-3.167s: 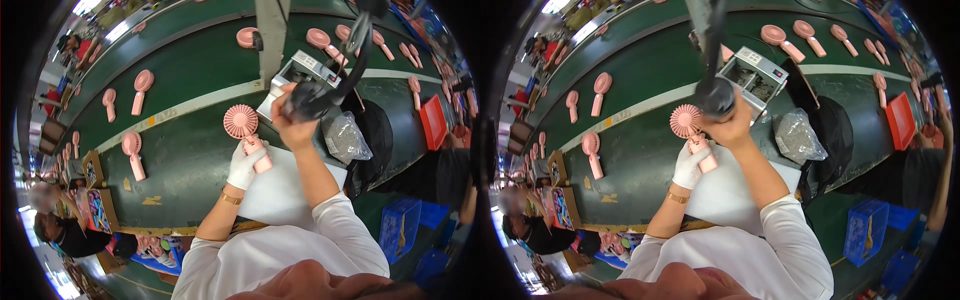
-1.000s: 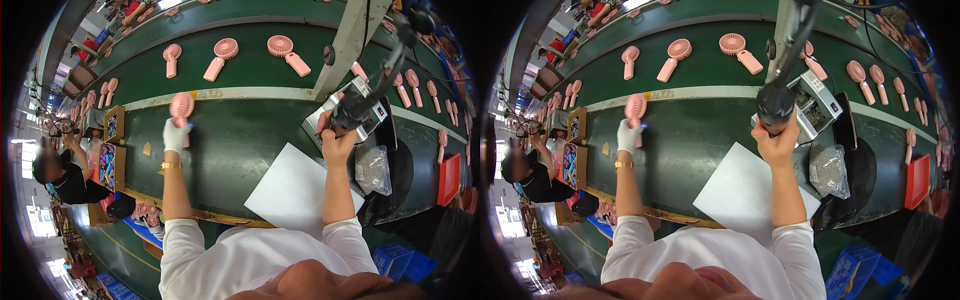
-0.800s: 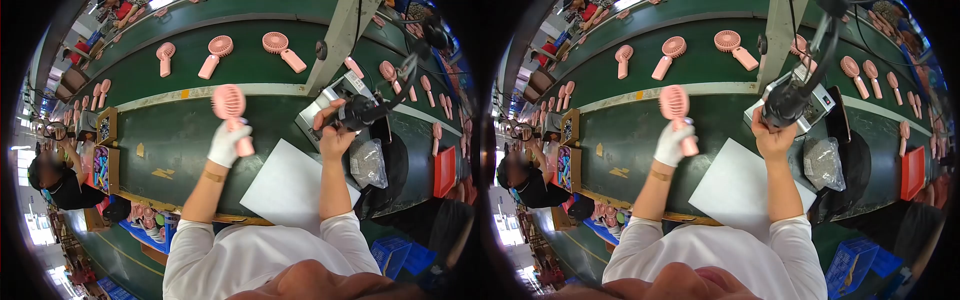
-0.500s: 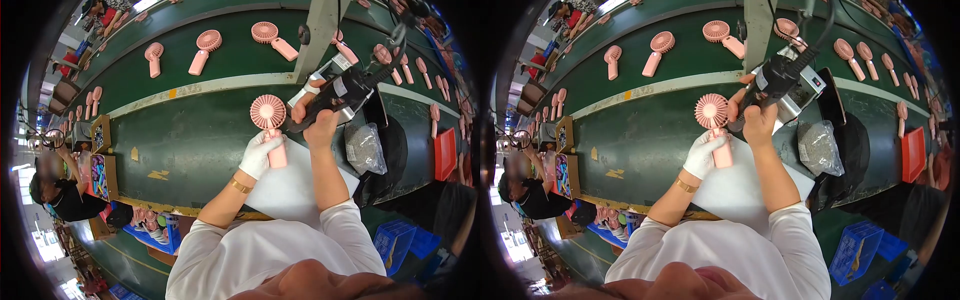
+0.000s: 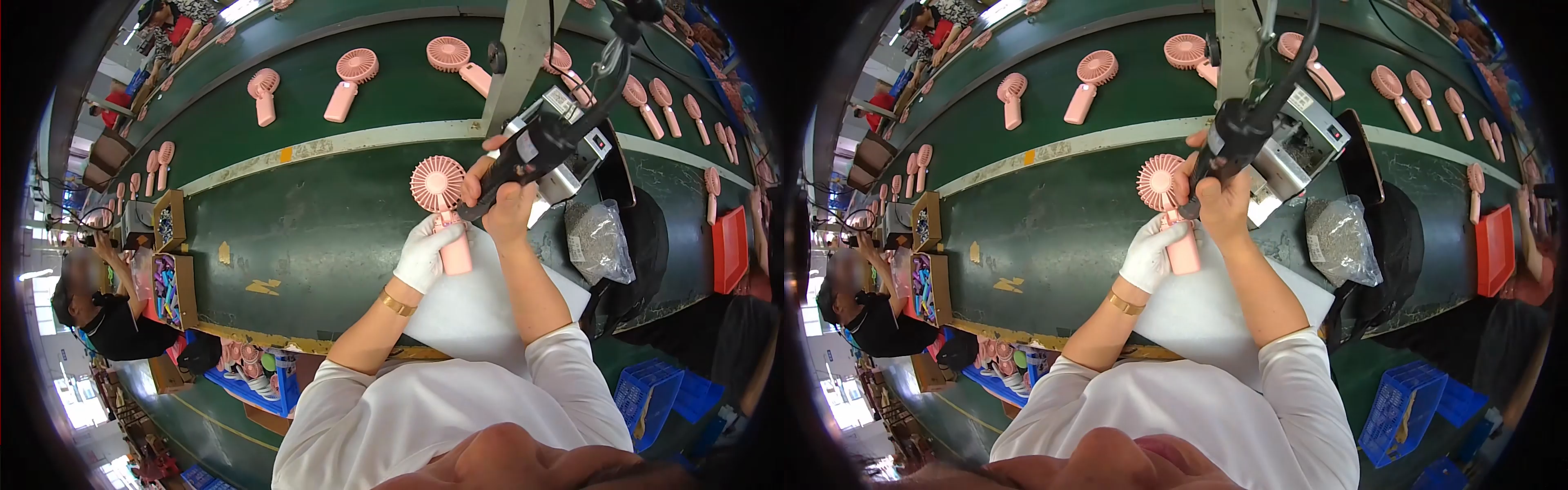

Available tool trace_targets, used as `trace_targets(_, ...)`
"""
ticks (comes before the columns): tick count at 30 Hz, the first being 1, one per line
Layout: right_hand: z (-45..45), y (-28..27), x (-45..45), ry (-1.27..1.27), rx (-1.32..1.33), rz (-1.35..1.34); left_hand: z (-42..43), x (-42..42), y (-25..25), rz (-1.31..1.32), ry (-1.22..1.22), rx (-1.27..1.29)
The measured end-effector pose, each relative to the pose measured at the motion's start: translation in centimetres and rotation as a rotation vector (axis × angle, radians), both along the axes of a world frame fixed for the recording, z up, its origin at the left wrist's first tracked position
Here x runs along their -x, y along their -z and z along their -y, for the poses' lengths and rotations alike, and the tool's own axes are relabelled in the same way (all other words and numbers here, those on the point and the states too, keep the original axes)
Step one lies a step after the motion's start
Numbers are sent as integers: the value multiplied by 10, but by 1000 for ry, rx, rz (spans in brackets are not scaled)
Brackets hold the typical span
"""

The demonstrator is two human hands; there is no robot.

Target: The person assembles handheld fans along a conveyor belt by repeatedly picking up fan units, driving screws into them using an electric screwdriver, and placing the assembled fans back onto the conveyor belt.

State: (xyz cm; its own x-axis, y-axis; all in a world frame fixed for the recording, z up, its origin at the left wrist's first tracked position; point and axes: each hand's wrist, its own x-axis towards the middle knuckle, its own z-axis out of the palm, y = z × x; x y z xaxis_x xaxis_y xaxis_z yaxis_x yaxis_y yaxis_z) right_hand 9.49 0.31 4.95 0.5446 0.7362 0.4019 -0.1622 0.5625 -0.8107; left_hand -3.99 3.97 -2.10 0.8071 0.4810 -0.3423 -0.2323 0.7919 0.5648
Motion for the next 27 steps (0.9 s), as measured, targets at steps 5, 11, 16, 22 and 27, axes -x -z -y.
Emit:
trace_targets(5, 3, 35, 10, -156, 78, 104, -1, 1, 7, -12, -77, 29)
trace_targets(11, -2, 28, 19, 24, 18, 526, -3, -2, -2, 3, -188, 201)
trace_targets(16, 0, 36, 15, -37, 105, 313, -1, -2, 8, -12, -89, 98)
trace_targets(22, 23, -19, -12, 346, -62, 326, 6, 0, 5, -93, 9, -181)
trace_targets(27, 13, -12, -17, 433, 78, 218, 10, -1, 1, -185, 69, -282)
